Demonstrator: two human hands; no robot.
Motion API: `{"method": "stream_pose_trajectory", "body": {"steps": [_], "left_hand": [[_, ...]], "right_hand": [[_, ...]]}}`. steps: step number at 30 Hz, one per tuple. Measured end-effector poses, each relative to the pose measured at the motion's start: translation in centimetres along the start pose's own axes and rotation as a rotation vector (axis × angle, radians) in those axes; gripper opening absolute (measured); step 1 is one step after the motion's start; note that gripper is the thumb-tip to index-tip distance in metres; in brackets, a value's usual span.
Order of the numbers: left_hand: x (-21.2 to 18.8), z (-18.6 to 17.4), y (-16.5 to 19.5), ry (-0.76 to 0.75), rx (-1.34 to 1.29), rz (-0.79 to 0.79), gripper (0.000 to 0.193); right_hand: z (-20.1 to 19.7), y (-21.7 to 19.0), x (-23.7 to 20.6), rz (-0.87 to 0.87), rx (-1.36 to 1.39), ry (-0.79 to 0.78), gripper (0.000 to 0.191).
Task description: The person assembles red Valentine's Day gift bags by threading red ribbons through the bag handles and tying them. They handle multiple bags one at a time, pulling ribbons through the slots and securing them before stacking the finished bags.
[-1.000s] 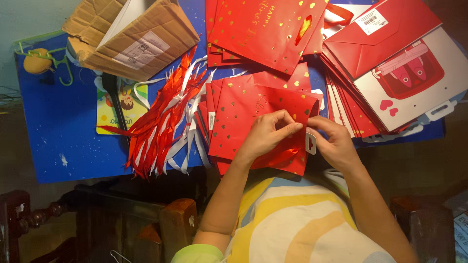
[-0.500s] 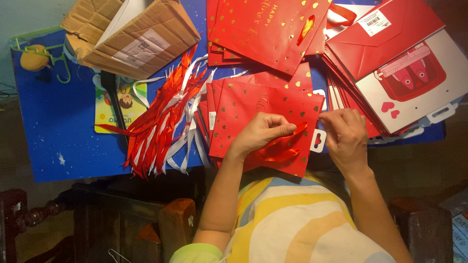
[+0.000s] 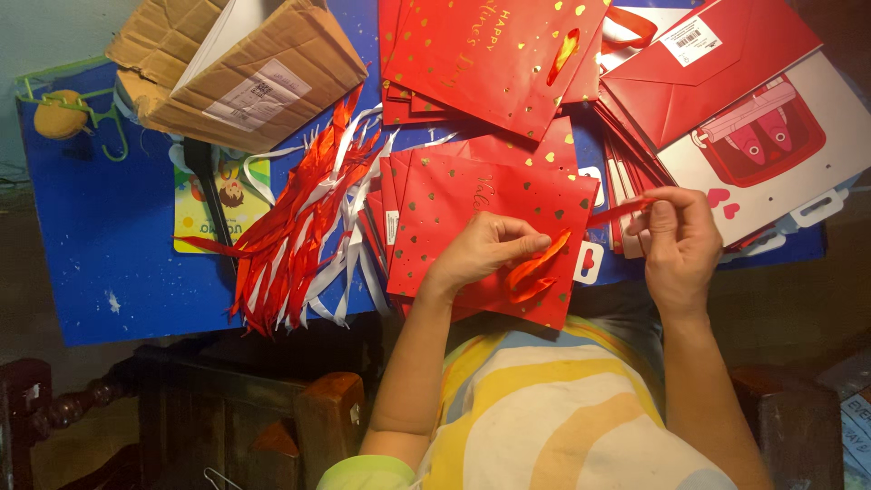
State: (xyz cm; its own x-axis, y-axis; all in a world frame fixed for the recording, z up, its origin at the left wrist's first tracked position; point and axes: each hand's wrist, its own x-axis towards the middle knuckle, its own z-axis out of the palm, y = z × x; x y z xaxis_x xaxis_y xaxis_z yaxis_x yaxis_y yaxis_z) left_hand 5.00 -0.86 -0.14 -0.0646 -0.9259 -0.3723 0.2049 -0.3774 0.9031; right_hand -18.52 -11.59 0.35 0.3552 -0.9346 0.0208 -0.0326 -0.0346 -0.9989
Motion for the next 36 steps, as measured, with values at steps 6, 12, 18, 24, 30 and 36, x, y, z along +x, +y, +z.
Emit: {"method": "stream_pose_trajectory", "body": {"steps": [6, 12, 18, 24, 30, 36], "left_hand": [[-0.1, 0.4, 0.7, -0.031, -0.048, -0.045, 0.034], [-0.8, 0.3, 1.8, -0.137, 0.014, -0.097, 0.028], [-1.7, 0.3, 3.3, -0.227, 0.062, -0.04, 0.031], [-2.2, 1.2, 3.7, -0.158, 0.282, -0.059, 0.043], [-2.3, 1.5, 2.0, -0.104, 0.02, 0.087, 0.035], [-1.2, 1.6, 1.1, 0.157, 0.187, 0.068, 0.024]], "right_hand": [[1.5, -0.9, -0.4, 0.087, -0.18, -0.135, 0.024], [1.5, -1.1, -0.3, 0.057, -0.313, -0.193, 0.025], [0.7, -1.0, 0.2, 0.021, -0.473, -0.283, 0.023], [1.2, -0.3, -0.2, 0.054, -0.396, -0.315, 0.033], [1.9, -0.3, -0.8, 0.025, -0.343, -0.31, 0.025], [2.2, -1.1, -0.9, -0.043, -0.405, -0.254, 0.017]]}}
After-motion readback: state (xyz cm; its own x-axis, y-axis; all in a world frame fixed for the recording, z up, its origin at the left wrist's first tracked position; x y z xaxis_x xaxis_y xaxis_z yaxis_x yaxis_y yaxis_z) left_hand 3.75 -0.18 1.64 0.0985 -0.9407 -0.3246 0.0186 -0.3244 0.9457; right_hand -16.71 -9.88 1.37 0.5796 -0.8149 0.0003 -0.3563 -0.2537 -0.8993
